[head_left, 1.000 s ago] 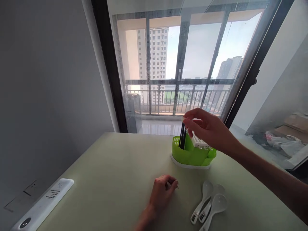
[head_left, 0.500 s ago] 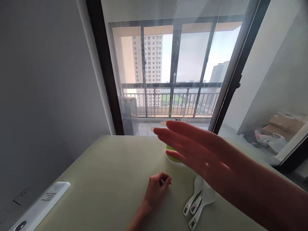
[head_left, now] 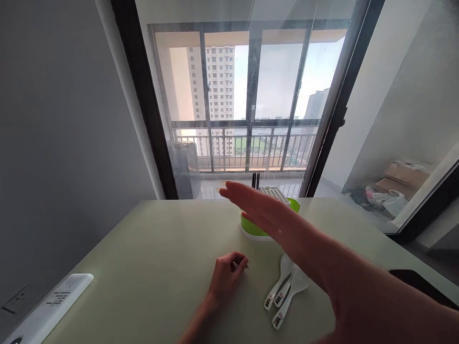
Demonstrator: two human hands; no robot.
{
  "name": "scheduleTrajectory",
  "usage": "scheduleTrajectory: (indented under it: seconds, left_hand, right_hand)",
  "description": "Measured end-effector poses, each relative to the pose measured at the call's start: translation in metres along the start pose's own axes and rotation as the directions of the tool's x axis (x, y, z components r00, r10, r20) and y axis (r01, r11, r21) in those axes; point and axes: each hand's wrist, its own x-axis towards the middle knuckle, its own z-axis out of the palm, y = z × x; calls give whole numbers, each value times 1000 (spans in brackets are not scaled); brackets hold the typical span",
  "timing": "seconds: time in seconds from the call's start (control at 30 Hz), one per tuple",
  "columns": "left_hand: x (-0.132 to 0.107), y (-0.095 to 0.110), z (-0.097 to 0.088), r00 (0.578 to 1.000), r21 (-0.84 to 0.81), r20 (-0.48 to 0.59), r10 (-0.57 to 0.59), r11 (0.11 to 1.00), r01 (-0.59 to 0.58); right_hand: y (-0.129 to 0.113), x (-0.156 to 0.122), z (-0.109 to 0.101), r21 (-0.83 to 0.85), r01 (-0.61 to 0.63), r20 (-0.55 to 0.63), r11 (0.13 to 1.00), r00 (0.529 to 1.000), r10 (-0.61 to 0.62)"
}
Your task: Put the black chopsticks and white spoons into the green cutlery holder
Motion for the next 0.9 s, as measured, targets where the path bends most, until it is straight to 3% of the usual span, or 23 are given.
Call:
scheduleTrajectory:
  seconds: [0.1, 0.2, 0.3, 0.4, 0.6, 0.9]
  left_hand:
    - [1, -4, 0, 998, -53, 39, 45, 998, -43]
    - [2, -7, 0, 998, -36, 43, 54, 998, -52]
    - [2, -8, 1, 997, -21, 60, 44, 999, -43]
    - [3, -10, 2, 997, -9, 55, 45, 999, -44]
    - [3, -11, 3, 997, -31, 45, 55, 998, -53]
    - [3, -13, 3, 998, -20, 55, 31, 999, -30]
  right_hand:
    - [17, -5, -3, -244, -90, -5, 966, 996, 92]
    - [59, -15, -3, -450, -100, 150, 887, 971, 186]
    - [113, -34, 0, -614, -62, 340, 787, 879, 334]
    - [160, -59, 1, -715, -21, 428, 699, 778, 461]
    - [216, -89, -6, -764, -141, 323, 629, 761, 562]
    - [252, -91, -6, -691, -337, 232, 639, 734, 639]
